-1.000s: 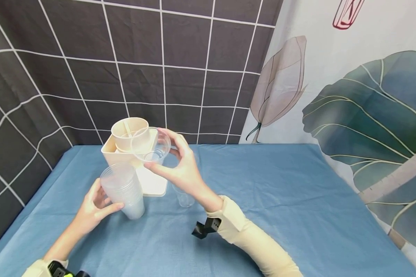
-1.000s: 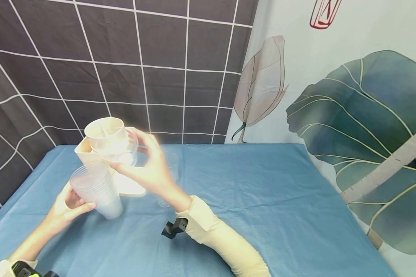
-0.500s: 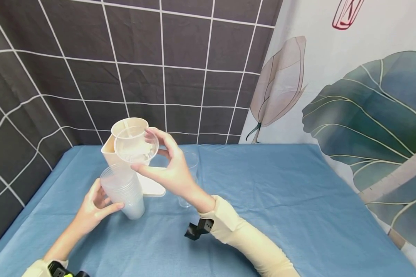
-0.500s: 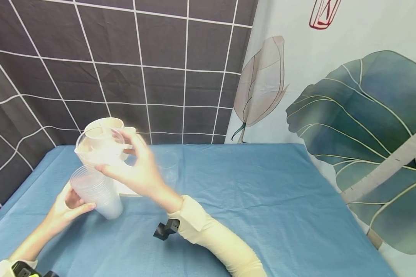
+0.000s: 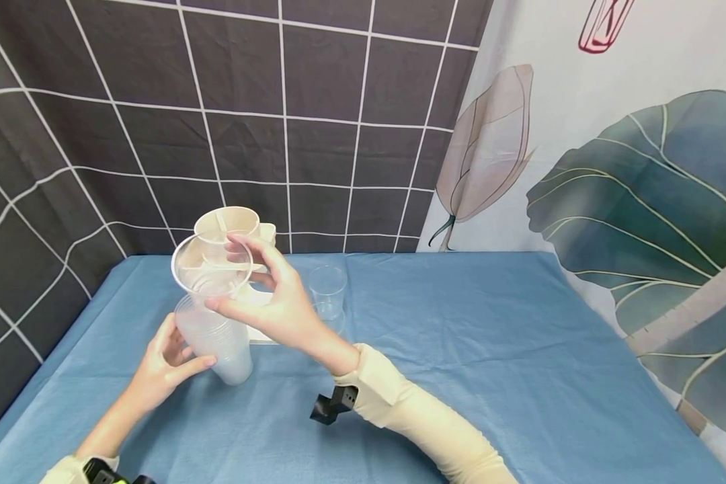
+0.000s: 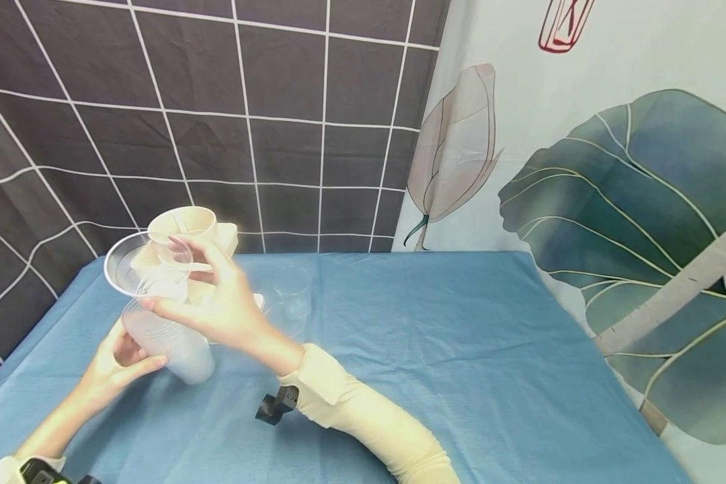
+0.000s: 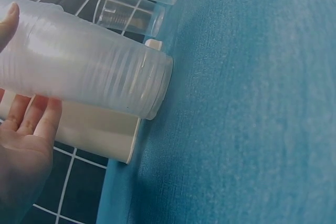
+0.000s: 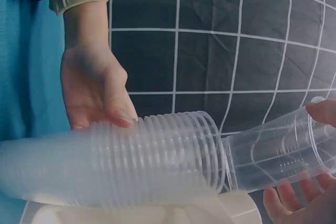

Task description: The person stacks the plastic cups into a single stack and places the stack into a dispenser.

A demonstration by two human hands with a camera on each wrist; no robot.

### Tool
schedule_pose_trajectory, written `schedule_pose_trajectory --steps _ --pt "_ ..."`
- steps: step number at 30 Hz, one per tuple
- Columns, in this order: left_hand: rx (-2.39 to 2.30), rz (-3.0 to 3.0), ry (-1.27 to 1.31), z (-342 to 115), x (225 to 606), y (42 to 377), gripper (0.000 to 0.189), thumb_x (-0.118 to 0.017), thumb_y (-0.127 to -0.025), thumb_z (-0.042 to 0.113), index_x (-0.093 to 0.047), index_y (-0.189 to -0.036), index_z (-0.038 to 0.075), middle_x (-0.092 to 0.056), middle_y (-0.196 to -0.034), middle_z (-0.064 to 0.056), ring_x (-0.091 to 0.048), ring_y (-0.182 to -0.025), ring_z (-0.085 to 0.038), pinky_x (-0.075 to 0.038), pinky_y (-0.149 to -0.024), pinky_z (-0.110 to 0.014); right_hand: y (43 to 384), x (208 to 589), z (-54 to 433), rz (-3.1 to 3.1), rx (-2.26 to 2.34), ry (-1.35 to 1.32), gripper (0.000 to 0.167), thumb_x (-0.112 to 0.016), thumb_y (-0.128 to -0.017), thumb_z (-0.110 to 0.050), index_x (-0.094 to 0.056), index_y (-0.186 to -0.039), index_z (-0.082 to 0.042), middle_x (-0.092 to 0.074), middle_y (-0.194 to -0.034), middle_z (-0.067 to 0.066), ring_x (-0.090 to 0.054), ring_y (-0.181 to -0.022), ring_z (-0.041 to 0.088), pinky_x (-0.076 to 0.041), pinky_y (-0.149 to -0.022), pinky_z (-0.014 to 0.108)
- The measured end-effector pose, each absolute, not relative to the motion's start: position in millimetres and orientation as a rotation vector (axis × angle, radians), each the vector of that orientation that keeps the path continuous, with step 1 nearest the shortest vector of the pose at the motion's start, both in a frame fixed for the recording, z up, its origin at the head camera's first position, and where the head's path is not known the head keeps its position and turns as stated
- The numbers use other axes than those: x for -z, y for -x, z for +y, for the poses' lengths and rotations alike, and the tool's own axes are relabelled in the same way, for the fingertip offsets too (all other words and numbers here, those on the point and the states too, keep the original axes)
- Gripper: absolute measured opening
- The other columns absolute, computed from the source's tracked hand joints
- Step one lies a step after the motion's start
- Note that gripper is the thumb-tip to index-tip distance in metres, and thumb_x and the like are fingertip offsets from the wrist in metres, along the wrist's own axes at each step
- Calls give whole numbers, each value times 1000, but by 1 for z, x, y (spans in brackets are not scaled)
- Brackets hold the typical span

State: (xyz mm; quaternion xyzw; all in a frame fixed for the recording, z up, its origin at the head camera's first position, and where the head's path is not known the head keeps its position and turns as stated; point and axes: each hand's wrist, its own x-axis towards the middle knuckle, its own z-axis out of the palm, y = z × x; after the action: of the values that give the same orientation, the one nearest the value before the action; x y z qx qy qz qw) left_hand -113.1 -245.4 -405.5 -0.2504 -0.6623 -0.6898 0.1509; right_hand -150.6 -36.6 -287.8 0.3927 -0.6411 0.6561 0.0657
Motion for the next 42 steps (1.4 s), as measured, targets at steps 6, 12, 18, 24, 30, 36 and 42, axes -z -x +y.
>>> schedule_pose_trajectory --steps 6,12,18,24,30,36,42 --pt "1999 -1890 722 -246 406 113 82 -55 -65 -35 -41 -134 7 -58 -125 6 -56 -114 -2 -48 -91 -12 151 293 -43 -1918 -2003 -1192 72 -75 -76 3 -40 -139 -5 -53 -131 21 -53 -124 17 -48 -99 24" --pt "2000 -1879 737 -246 407 113 83 -55 -65 -35 -41 -134 7 -58 -126 6 -56 -115 -2 -48 -91 -12 152 298 -48 -1927 -1988 -1195 73 -75 -76 3 -38 -139 -3 -53 -131 18 -55 -120 15 -48 -99 24" --pt "1986 -1891 733 -246 406 113 84 -55 -65 -35 -40 -136 7 -57 -128 6 -55 -116 -1 -47 -92 -12 152 301 -48 -2020 -1969 -1216 71 -73 -79 -1 -36 -140 -9 -52 -135 17 -53 -123 17 -45 -102 21" --pt "1966 -1905 736 -245 406 112 85 -55 -65 -35 -38 -138 6 -56 -129 7 -55 -117 0 -47 -91 -12 153 306 -48 -2133 -1864 -1200 72 -74 -81 -8 -35 -141 -14 -53 -137 11 -53 -122 8 -44 -101 19" --pt "1949 -1941 712 -245 405 112 84 -56 -66 -33 -35 -139 4 -55 -129 9 -54 -117 1 -47 -91 -12 154 310 -50 -2167 -1841 -1190 71 -75 -81 -10 -36 -141 -13 -55 -136 11 -53 -122 8 -44 -100 18" --pt "1957 -1926 731 -245 405 113 84 -56 -66 -33 -36 -139 3 -55 -129 8 -54 -117 0 -47 -92 -12 156 313 -52 -2203 -1814 -1204 69 -74 -82 -12 -37 -140 -12 -55 -136 9 -53 -123 8 -43 -101 17" --pt "1953 -1919 733 -245 405 113 85 -56 -66 -33 -35 -140 2 -55 -129 7 -54 -118 0 -47 -92 -12 156 316 -53 -2224 -1803 -1215 69 -74 -81 -12 -40 -140 -9 -56 -136 8 -53 -124 10 -42 -102 17"
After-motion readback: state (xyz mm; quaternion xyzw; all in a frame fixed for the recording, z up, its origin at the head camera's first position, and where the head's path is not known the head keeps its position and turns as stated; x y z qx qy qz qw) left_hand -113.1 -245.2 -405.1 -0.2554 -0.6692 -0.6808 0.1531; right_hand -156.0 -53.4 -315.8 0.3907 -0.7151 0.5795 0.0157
